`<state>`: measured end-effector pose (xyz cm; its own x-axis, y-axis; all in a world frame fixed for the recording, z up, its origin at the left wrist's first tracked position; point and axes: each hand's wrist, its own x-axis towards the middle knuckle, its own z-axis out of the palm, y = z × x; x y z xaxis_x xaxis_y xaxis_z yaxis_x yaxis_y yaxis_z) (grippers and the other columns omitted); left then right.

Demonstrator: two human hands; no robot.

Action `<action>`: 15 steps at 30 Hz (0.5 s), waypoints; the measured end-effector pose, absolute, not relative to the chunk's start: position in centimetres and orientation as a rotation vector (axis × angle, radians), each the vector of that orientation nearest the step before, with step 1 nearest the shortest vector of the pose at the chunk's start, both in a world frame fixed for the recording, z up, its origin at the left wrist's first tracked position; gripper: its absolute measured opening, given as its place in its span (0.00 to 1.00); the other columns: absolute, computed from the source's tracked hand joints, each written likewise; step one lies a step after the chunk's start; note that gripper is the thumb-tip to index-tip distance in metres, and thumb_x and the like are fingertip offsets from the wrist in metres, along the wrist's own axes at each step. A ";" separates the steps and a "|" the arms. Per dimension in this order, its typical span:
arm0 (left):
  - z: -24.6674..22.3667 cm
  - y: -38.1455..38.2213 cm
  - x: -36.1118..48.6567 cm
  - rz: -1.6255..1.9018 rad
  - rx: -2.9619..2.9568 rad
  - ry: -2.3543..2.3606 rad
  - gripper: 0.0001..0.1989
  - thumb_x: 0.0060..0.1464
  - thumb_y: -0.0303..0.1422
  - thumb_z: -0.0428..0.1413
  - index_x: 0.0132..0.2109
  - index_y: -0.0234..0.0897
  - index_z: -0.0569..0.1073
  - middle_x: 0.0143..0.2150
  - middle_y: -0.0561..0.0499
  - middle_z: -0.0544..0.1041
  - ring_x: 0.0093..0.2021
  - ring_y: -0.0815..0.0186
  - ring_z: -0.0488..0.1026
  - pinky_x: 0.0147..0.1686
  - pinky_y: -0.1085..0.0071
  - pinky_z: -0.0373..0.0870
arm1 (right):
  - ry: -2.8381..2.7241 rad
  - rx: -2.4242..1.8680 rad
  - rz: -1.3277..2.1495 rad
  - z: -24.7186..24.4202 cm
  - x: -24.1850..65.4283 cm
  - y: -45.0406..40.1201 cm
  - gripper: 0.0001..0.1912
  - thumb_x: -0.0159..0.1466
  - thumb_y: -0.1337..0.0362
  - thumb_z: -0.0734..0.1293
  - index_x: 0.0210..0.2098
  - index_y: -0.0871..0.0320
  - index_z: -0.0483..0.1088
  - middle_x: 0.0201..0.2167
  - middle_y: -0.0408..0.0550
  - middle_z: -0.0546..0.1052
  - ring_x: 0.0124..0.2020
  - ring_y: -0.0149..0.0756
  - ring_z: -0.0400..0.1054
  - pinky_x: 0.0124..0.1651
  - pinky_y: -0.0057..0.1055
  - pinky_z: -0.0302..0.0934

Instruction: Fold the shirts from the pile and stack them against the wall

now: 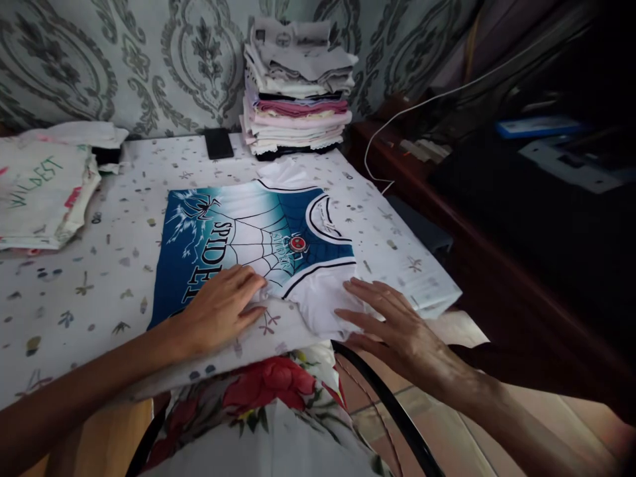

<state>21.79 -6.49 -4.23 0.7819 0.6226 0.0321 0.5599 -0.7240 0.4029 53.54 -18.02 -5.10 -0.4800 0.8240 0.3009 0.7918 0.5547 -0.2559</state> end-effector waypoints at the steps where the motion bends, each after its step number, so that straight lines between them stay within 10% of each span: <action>1: -4.3 -6.5 21.9 0.244 2.604 0.901 0.10 0.63 0.37 0.51 0.48 0.39 0.70 0.46 0.46 0.73 0.48 0.57 0.69 0.48 0.60 0.68 | -2.376 -1.286 0.090 -5.6 53.3 -18.1 0.13 0.68 0.67 0.66 0.50 0.49 0.74 0.60 0.52 0.73 0.64 0.48 0.64 0.64 0.55 0.59; 5: -4.5 -6.5 21.9 0.261 2.637 0.892 0.08 0.63 0.36 0.52 0.45 0.40 0.71 0.45 0.47 0.73 0.47 0.59 0.69 0.47 0.61 0.68 | -2.333 -1.231 0.170 -6.3 53.1 -18.4 0.11 0.69 0.71 0.62 0.44 0.52 0.74 0.51 0.51 0.79 0.58 0.43 0.70 0.60 0.49 0.64; 10: -4.9 -6.8 22.6 0.270 2.753 0.967 0.07 0.62 0.35 0.52 0.41 0.38 0.72 0.43 0.47 0.72 0.44 0.58 0.68 0.43 0.61 0.69 | -2.449 -1.256 0.102 -7.0 52.8 -19.1 0.23 0.67 0.58 0.67 0.60 0.56 0.66 0.63 0.60 0.69 0.65 0.49 0.62 0.65 0.54 0.57; 15: -4.8 -7.2 23.3 0.245 2.824 0.960 0.06 0.61 0.27 0.50 0.39 0.37 0.71 0.42 0.47 0.73 0.44 0.58 0.69 0.42 0.61 0.69 | -2.365 -1.155 -0.074 -7.8 52.8 -18.7 0.17 0.69 0.71 0.60 0.55 0.55 0.70 0.52 0.53 0.79 0.58 0.42 0.70 0.61 0.46 0.62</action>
